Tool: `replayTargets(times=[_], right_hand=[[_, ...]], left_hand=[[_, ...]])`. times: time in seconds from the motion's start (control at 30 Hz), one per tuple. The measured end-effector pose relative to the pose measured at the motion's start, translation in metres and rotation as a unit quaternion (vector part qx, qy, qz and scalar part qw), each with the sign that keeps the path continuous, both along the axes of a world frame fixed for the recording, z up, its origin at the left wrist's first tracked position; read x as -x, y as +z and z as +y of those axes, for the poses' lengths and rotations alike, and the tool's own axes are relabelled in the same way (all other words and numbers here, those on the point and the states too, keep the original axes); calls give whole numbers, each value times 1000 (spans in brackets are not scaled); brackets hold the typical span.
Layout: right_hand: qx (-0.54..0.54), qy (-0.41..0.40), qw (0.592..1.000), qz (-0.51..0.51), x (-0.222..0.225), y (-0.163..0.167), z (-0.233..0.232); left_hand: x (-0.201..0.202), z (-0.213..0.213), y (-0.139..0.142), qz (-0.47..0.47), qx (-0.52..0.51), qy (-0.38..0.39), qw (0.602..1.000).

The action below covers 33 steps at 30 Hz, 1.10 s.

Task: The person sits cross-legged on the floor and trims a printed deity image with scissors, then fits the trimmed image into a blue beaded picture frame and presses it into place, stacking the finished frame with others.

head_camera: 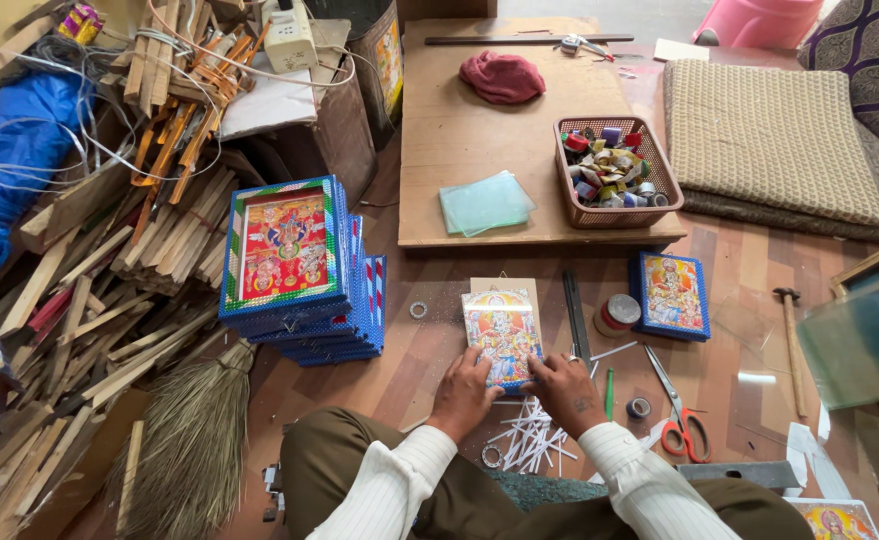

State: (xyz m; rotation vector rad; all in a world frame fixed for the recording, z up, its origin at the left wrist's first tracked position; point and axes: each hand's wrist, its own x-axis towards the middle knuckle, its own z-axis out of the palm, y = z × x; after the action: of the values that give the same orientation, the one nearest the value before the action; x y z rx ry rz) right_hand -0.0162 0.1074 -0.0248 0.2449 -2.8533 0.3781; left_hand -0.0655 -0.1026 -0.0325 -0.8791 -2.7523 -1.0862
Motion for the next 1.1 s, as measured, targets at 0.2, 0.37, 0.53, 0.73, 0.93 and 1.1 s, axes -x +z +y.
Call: replayTargets(times=[0.2,0.37,0.53,0.73,0.93,1.1], right_hand=[[-34,67,997,-30,7,-12,24],[-52,96,994,-18,9,-15,30],[88,18,993,-71,-15,-21,32],[529,-201,814,-130,-26,-25,6],[530,-199,822,-64,-32,-14,-1],[883,-112,452,-62,-42,9,-1]], left_hand=[[16,-12,-7,-18,20,-59,998],[26,-20,-12,-50,49,-101,992],[19,-22,-26,18,-93,-59,994],[28,-1,-21,-228,-280,154,920],[31,9,-10,-333,-408,125,841],[34,11,8,-547,-527,58,648]])
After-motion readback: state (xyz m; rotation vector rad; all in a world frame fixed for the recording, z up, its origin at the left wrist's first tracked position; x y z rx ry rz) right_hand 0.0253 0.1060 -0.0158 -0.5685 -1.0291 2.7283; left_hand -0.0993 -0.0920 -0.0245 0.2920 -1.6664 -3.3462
